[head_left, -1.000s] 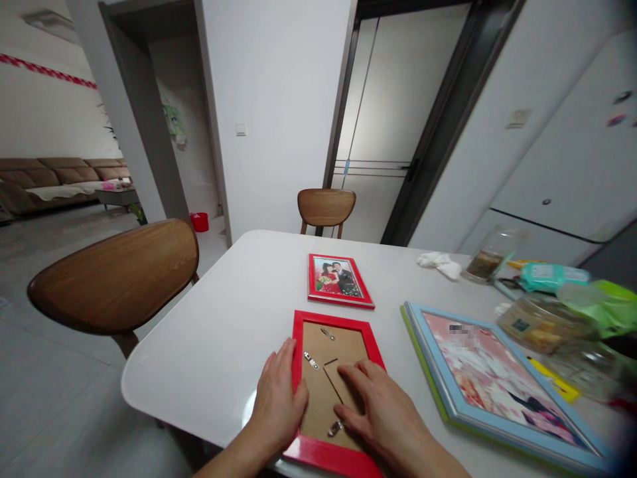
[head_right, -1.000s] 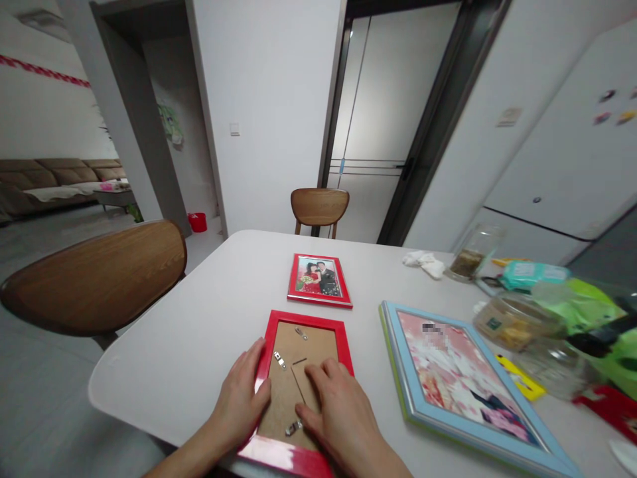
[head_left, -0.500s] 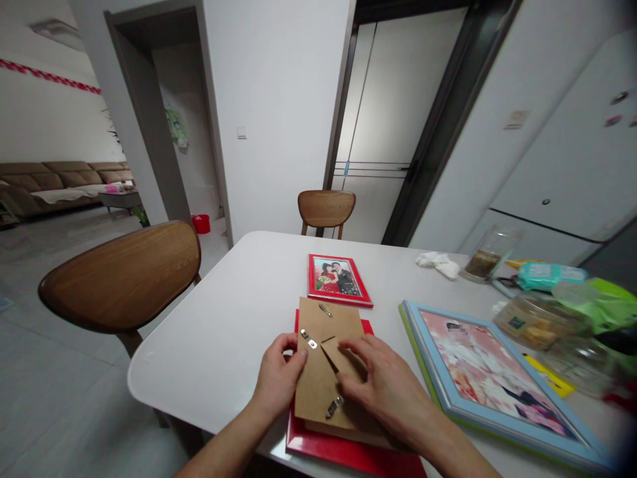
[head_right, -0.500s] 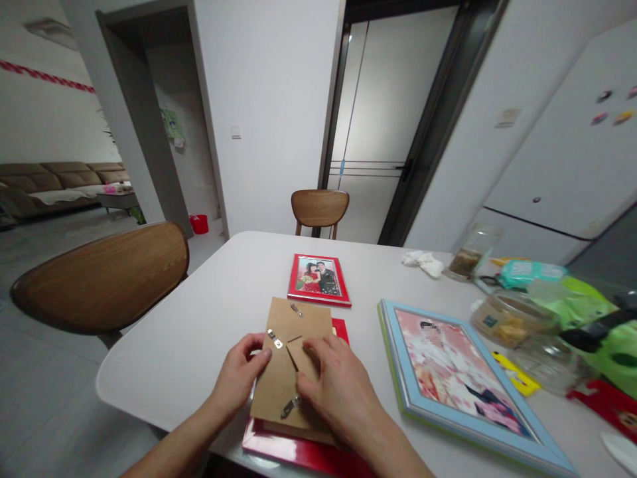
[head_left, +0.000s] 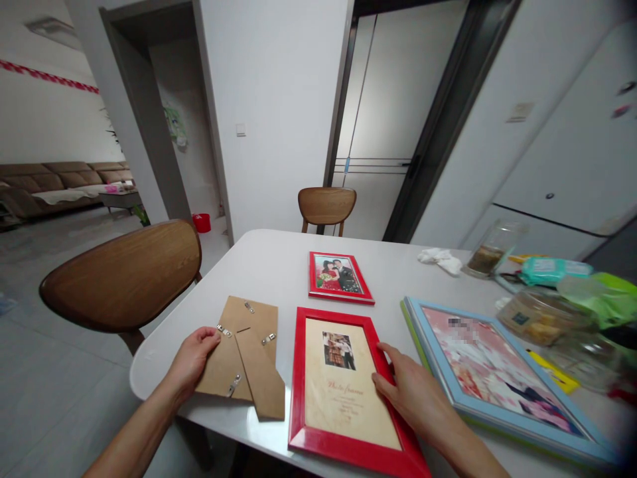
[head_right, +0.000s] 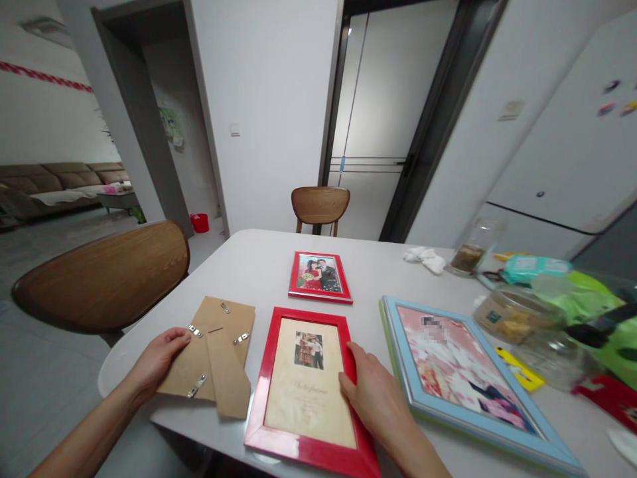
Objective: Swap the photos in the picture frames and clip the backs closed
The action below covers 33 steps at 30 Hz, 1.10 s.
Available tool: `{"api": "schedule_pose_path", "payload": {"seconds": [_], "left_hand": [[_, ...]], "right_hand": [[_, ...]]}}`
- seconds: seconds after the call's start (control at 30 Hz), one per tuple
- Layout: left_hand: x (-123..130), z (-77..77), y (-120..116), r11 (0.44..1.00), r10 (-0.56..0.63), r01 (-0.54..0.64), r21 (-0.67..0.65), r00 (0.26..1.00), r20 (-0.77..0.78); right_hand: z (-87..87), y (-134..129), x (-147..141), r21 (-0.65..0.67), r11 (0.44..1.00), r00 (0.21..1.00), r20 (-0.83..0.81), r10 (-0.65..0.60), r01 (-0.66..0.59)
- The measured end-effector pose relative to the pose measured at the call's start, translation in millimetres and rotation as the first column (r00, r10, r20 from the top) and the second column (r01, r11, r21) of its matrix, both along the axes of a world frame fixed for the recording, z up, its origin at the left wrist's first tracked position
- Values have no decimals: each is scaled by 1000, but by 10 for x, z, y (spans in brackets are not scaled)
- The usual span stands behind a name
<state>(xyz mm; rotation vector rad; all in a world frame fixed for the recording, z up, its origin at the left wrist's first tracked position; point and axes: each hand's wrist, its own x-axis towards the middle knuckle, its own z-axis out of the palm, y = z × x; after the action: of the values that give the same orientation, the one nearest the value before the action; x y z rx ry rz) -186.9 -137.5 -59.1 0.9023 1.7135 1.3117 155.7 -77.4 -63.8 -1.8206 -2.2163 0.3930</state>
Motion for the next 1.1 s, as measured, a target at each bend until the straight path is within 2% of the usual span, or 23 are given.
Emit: {"api": "schedule_pose_path", "payload": {"seconds": [0.1, 0.2, 0.27, 0.33, 0.4, 0.47, 0.53, 0.6, 0.67, 0.73, 0.8, 0.87, 0.93, 1.0, 1.07, 1.1], "left_hand": [[-64, -93, 42, 1000, -10, 9, -13, 994, -104], [-145, -105, 105, 1000, -29, 30, 3, 971, -237], [-165, -69, 148, 999, 5, 9, 40, 942, -335], [-71, -2, 173, 995, 54, -16, 95, 909, -413], [198, 89, 155, 988, 51, 25, 156, 884, -465], [632, 190, 88, 952, -80, 219, 213, 851, -519], [1144, 277, -5, 886, -256, 413, 213, 817, -518], [1612, 328, -82, 794, -401, 567, 221, 761, -510], [1943, 335, -117, 723, -468, 656, 217, 696, -545], [2100, 321, -111, 686, -457, 689, 233, 657, -599], [2105, 326, -87, 674, -403, 690, 263, 642, -653], [2003, 379, -69, 678, -331, 665, 314, 657, -678], [1833, 467, -65, 715, -250, 594, 367, 709, -660], [1619, 535, -67, 799, -164, 468, 377, 773, -612], [1382, 522, -70, 883, -106, 337, 327, 821, -561], [1263, 476, -72, 911, -93, 286, 296, 844, -528]], "right_hand": [[19, 31, -32, -22, 999, 999, -34, -29, 28], [84, 48, -35, -99, 990, 971, -211, -115, 96], [144, 23, -28, -241, 963, 870, -441, -222, 124], [209, -27, -24, -429, 901, 651, -668, -360, 57], [266, -81, -23, -548, 833, 407, -779, -476, -74], [311, -121, -30, -572, 800, 241, -814, -528, -179], [348, -144, -50, -547, 808, 157, -837, -524, -221], [385, -154, -83, -513, 830, 135, -858, -495, -218], [417, -159, -118, -485, 853, 149, -874, -463, -192], [428, -154, -137, -466, 869, 181, -881, -438, -165], [410, -133, -124, -447, 883, 245, -880, -406, -141], [363, -89, -82, -425, 901, 361, -856, -370, -87], [300, -26, -25, -377, 926, 517, -794, -320, -6], [231, 44, 27, -294, 953, 698, -667, -262, 76], [163, 104, 62, -176, 975, 853, -479, -208, 139], [131, 126, 71, -116, 980, 903, -384, -192, 160]]}}
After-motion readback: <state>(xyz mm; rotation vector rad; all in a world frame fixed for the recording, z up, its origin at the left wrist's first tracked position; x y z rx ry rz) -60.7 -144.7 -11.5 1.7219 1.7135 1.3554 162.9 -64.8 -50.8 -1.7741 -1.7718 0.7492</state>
